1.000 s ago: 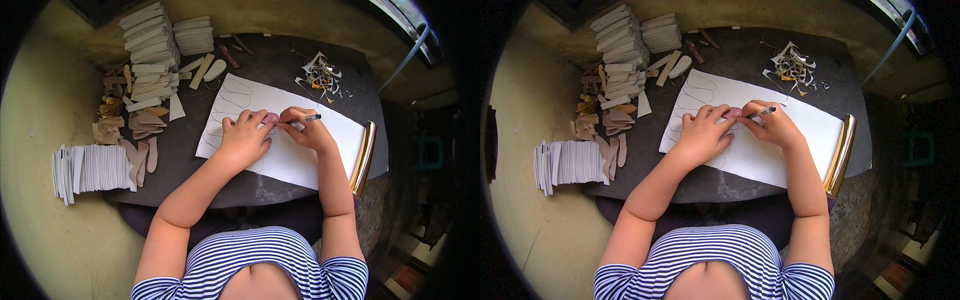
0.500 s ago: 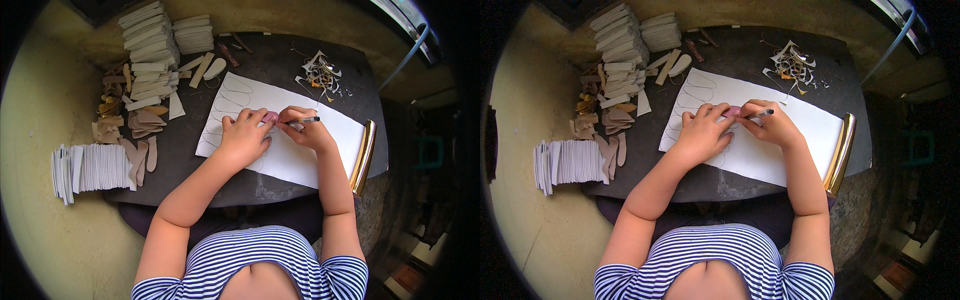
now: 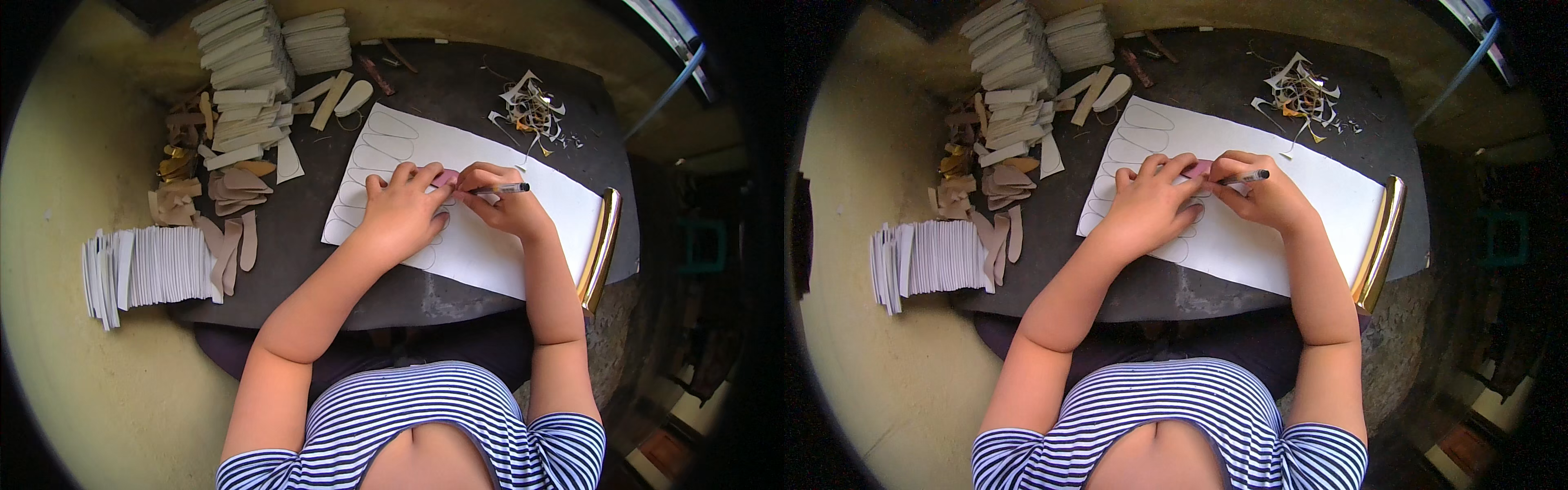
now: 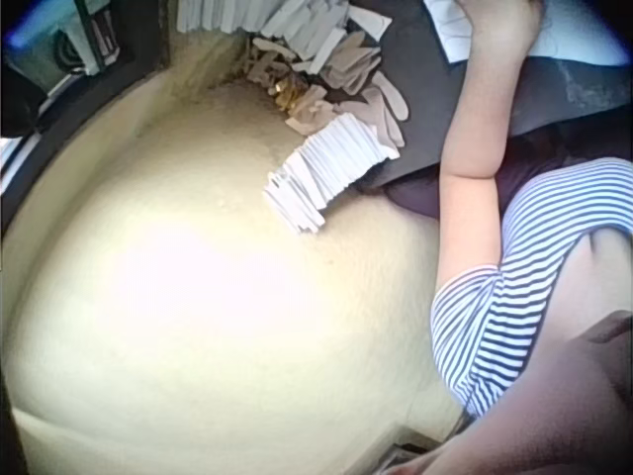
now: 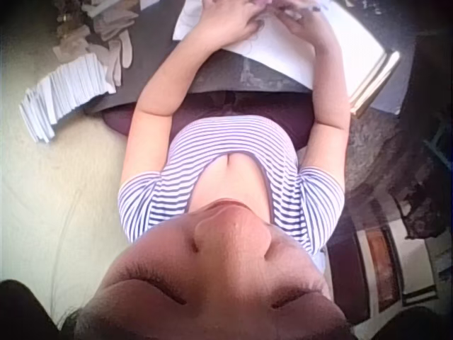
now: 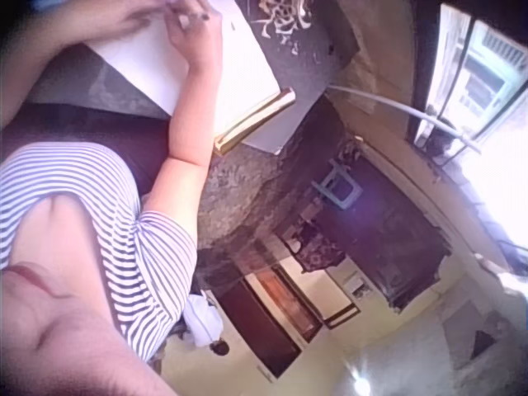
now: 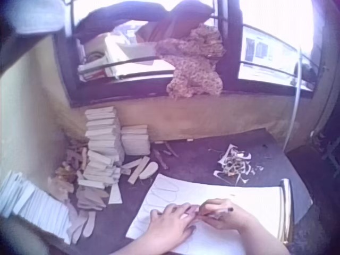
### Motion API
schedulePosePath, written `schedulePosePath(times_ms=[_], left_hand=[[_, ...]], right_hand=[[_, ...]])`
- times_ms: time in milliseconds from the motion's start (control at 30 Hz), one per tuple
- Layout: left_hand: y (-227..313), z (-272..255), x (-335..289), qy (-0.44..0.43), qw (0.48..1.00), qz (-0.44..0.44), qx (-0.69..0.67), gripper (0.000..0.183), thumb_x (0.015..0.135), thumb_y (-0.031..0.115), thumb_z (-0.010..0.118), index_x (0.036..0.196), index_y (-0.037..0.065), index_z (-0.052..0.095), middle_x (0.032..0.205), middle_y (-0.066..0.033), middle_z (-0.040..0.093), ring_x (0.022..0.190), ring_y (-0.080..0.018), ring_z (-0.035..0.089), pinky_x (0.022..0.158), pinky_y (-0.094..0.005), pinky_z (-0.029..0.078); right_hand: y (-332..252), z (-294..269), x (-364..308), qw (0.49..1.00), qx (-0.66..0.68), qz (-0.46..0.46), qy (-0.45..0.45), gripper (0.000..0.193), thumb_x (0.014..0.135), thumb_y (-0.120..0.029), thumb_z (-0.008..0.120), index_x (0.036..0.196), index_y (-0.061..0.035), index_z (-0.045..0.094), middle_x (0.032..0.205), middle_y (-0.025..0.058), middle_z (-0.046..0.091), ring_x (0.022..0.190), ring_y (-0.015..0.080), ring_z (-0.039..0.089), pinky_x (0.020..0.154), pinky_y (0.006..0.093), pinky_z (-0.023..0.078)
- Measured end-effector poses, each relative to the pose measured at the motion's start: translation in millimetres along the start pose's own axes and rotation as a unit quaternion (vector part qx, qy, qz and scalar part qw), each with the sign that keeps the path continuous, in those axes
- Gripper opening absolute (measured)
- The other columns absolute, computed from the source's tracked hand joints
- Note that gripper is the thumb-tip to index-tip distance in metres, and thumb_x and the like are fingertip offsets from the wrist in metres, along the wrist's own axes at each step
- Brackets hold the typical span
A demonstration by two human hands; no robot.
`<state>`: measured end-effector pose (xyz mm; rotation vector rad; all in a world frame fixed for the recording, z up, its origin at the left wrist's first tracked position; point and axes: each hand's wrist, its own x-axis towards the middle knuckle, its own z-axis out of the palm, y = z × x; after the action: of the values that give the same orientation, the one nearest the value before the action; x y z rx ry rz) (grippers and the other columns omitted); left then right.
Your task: The person uses a pen to trace the outline of a small pink object onto a white sheet of paper. They repeatedly reposition the object and trace its shape multiple times to create a pattern of identical outlines.
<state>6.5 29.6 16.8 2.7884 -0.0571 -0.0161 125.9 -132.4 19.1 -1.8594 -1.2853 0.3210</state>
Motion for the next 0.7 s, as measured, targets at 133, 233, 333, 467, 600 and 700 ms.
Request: schedulePosePath(times_ms=[133,233,333,467,600,700], left_hand=[[0.2,0.0,0.7,-0.003,1.0,-0.001,-0.004,0.041,0.083,0.032,0.061,0.123,0.022,0.058,0.136,-0.0012,0.043,0.122,-0.0249,0.04,0.09,-0.0486,0.032],[0.8,-1.1,0.6,-0.002,1.0,-0.002,-0.002,0.041,0.083,0.033,0.061,0.123,0.022,0.058,0.136,-0.0012,0.043,0.122,-0.0248,0.04,0.09,-0.0484,0.032],[0.5,-0.6,1.6,-0.01,1.0,-0.003,0.009,0.041,0.083,0.033,0.06,0.123,0.023,0.057,0.136,-0.0012,0.043,0.122,-0.0249,0.04,0.09,-0.0484,0.032],[-0.2,-0.4,1.7,-0.008,1.0,0.0,0.004,0.041,0.083,0.033,0.06,0.123,0.023,0.057,0.136,-0.0014,0.043,0.122,-0.0251,0.04,0.09,-0.0486,0.032],[-0.1,-1.2,1.8,-0.01,1.0,0.0,0.0,0.042,0.083,0.034,0.06,0.124,0.024,0.057,0.135,-0.0016,0.043,0.122,-0.0257,0.04,0.09,-0.0487,0.031],[-0.3,-1.4,0.9,-0.004,1.0,0.004,0.001,0.043,0.083,0.034,0.06,0.125,0.025,0.056,0.135,-0.0017,0.043,0.122,-0.0262,0.04,0.09,-0.0487,0.032]], right_hand=[[0.7,-1.2,-0.1,1.0,0.007,0.001,0.003,0.01,0.078,-0.002,0.07,0.082,0.0003,0.062,0.086,0.0123,0.066,0.074,0.0256,0.066,0.066,0.0316,0.055],[2.1,-2.4,-0.3,1.0,-0.003,0.01,0.004,0.009,0.079,-0.002,0.07,0.082,0.0002,0.062,0.086,0.0123,0.066,0.073,0.0256,0.067,0.066,0.0316,0.055],[1.3,-2.5,0.0,1.0,-0.004,0.002,-0.002,0.008,0.079,-0.003,0.07,0.082,0.0001,0.062,0.086,0.0122,0.066,0.073,0.0255,0.067,0.065,0.0314,0.055],[1.8,-1.7,-0.2,1.0,0.0,0.011,0.004,0.009,0.079,-0.003,0.07,0.082,-0.0001,0.062,0.086,0.0122,0.066,0.073,0.0252,0.066,0.065,0.0313,0.055],[2.0,-2.9,0.4,1.0,-0.001,0.003,0.011,0.01,0.079,-0.004,0.07,0.082,0.0001,0.062,0.085,0.0125,0.065,0.072,0.0246,0.066,0.066,0.0303,0.054],[7.2,-7.3,-3.5,1.0,-0.009,0.001,0.02,0.01,0.08,-0.002,0.069,0.085,-0.0002,0.061,0.083,0.0108,0.065,0.076,0.0211,0.066,0.068,0.0293,0.054]])
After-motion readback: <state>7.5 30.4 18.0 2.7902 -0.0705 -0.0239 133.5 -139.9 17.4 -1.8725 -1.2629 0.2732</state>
